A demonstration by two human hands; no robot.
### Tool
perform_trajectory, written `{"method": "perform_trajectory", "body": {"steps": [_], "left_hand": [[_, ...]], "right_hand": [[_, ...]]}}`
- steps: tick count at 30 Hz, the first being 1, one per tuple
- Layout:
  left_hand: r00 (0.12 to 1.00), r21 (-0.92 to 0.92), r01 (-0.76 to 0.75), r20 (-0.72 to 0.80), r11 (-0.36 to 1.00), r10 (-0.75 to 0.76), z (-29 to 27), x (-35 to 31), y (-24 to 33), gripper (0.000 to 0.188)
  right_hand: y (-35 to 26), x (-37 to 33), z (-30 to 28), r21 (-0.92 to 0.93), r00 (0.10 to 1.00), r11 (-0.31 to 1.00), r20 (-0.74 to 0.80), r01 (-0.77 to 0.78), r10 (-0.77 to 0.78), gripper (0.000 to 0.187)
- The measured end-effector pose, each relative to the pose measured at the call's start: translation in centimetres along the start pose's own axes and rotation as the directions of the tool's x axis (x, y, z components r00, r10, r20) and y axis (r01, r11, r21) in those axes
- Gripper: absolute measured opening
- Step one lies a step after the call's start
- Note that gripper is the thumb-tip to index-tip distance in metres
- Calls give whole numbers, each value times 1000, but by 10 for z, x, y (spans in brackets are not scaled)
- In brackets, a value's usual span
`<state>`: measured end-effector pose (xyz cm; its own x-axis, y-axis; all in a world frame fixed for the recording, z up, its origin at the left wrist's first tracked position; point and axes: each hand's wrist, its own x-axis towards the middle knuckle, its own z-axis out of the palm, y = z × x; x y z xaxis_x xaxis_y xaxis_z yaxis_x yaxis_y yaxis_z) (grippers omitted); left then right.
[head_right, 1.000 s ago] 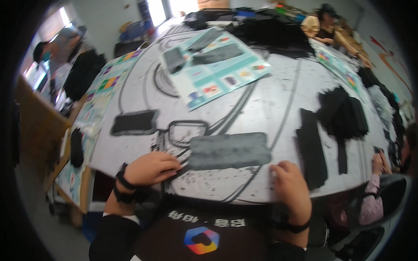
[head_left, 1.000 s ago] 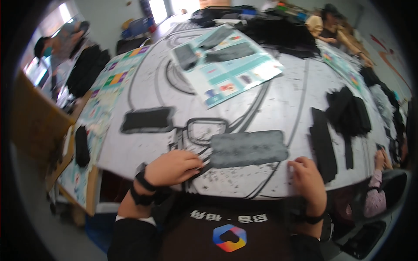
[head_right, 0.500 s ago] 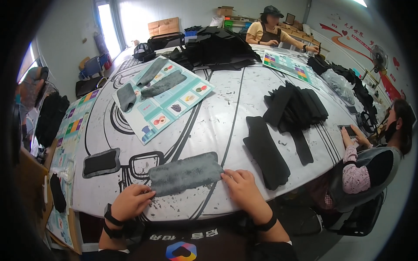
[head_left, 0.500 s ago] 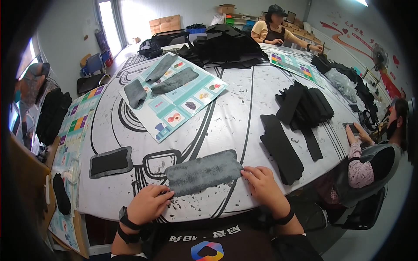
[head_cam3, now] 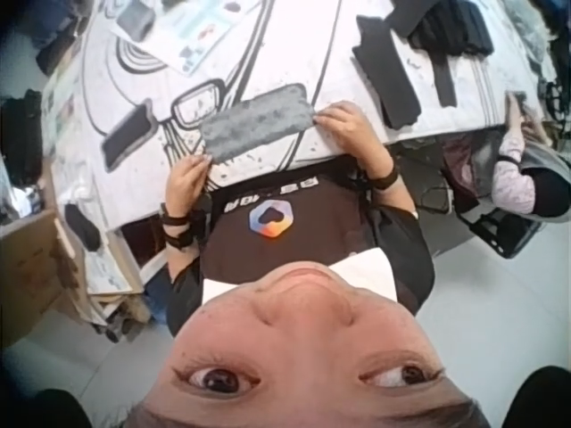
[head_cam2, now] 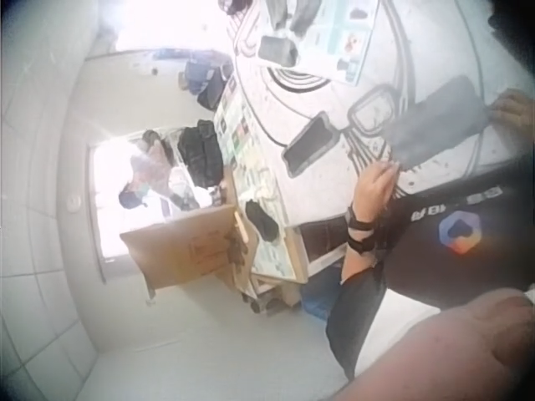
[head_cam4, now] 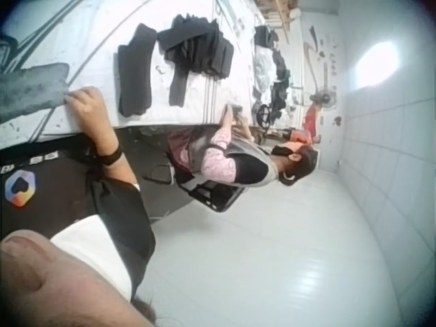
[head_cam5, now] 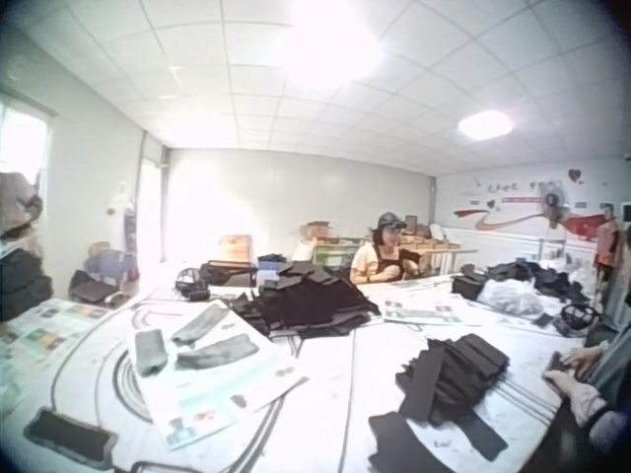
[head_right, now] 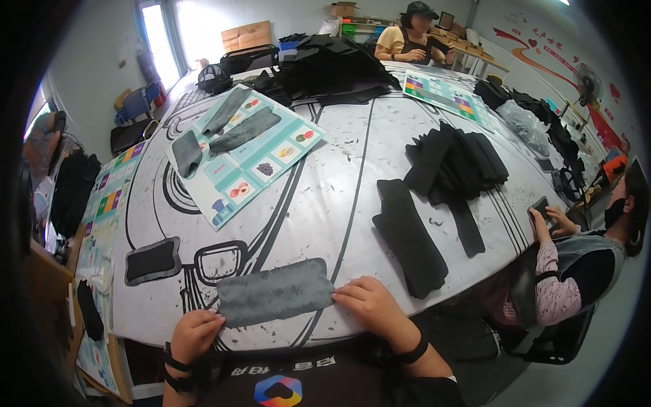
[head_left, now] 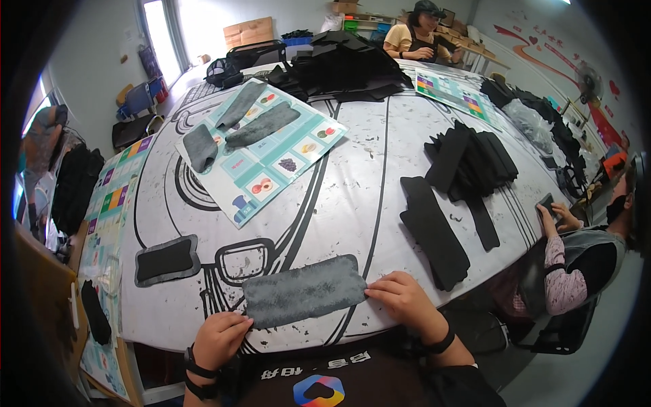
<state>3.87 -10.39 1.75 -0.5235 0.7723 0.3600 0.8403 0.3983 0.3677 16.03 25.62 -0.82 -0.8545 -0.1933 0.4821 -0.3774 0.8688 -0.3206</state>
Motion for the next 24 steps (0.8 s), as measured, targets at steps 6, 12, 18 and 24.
{"method": "perform_trajectory", "body": {"steps": [6, 12, 18, 24], "left_hand": [[972, -86, 223, -59, 971, -229, 7, -11, -1, 18], [998, -45, 59, -26, 997, -60, 6, -13, -11, 19], [987, -123, 156, -15, 980, -159, 8, -18, -13, 18], [960, -319, 239, -65, 917, -272, 7, -16, -18, 17]], "right_hand": [[0, -1, 2, 38, 1000, 999, -13, 25, -24, 25], [1, 0, 1, 85, 999, 995, 11, -49, 48, 23], [1, -1, -2, 74, 999, 997, 41, -32, 29, 20], [2, 0, -4, 71, 995, 995, 74, -67, 62, 21]]}}
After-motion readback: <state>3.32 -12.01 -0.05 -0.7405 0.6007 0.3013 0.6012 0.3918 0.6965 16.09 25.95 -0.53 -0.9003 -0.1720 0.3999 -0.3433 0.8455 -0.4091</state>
